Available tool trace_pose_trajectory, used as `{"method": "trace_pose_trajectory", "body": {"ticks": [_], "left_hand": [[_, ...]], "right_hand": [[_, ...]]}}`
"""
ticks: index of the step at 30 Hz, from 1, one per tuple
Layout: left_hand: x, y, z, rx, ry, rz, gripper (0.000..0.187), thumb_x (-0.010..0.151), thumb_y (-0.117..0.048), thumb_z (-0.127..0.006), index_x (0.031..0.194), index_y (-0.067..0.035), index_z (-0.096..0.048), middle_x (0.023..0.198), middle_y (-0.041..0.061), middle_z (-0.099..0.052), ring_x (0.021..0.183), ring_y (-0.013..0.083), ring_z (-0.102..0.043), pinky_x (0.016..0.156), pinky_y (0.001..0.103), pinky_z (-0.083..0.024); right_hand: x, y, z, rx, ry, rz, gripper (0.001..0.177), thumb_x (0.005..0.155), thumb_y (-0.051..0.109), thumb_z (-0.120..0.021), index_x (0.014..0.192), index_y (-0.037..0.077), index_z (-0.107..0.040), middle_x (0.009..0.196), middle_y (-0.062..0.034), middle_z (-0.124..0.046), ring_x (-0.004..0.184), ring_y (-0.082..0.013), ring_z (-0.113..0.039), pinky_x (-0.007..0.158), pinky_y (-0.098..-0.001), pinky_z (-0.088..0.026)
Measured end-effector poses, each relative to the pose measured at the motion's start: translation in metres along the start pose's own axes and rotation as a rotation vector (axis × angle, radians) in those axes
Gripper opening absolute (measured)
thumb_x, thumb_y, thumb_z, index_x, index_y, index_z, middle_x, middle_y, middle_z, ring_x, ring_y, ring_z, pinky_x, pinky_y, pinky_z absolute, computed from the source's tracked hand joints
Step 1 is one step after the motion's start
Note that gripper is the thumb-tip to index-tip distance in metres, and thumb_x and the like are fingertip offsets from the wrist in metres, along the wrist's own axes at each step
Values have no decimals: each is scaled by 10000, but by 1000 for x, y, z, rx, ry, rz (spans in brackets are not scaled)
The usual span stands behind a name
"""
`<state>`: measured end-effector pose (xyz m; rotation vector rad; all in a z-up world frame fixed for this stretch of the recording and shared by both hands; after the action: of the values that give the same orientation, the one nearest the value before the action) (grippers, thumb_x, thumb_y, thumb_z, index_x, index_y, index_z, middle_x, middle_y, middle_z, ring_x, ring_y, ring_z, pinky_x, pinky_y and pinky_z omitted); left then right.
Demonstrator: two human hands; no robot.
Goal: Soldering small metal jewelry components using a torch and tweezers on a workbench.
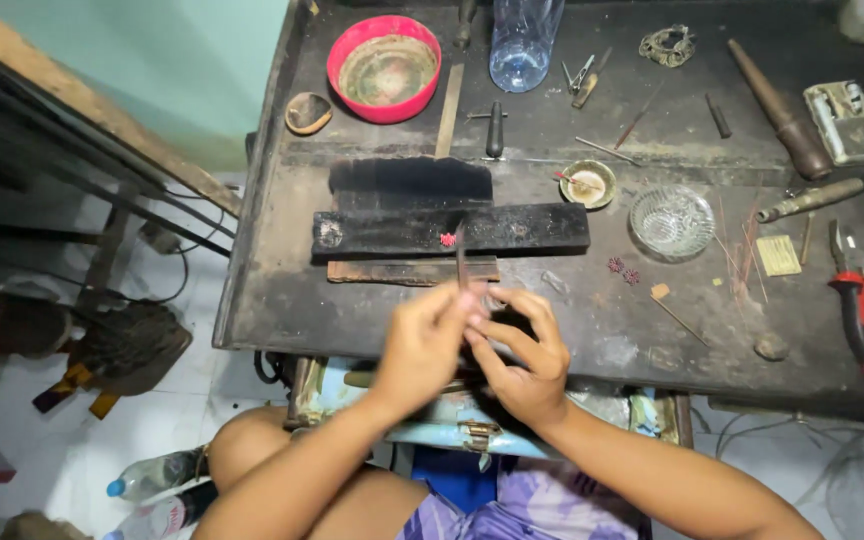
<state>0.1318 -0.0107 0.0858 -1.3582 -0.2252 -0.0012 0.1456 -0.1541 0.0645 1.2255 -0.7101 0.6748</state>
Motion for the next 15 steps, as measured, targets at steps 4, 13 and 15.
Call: {"method": "trace_pose_trajectory", "body": {"ticks": [4, 13, 15], "left_hand": [[53, -17, 68, 320, -157, -332, 223, 995, -33, -534, 1091, -74, -732, 793, 123, -725, 803, 349, -721, 766, 442, -571], [81, 13, 101, 612, -49, -494, 186, 984, 86, -510, 1012, -9, -667, 960, 129, -552, 895, 318, -456, 794, 402, -420], [83, 12, 99, 604, -14, -507, 188, 995, 76, -470, 1020, 15, -646, 962, 135, -539, 877, 316, -469, 805, 409, -426]], "right_hand": [[-11, -1, -2, 16, 66, -65, 75, 833, 95, -825, 904, 89, -801, 1001, -121, -728, 919, -352, -723, 827, -454, -591], [-7, 2, -6, 67, 223, -114, 58, 881, 45, -733, 877, -12, -722, 870, -123, -674, 797, -231, -676, 778, -325, -584], [-5, 3, -7, 60, 231, -110, 59, 878, 42, -733, 878, -15, -717, 865, -126, -674, 791, -233, -672, 766, -325, -581]]}}
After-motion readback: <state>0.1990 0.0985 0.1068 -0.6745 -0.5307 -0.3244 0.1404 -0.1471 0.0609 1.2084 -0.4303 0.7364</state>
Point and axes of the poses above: each hand's wrist, its own x-axis towards the middle knuckle, its own z-axis out of the back of the hand, y = z × x, the point moved 2 cm from there along x, towards the middle knuckle
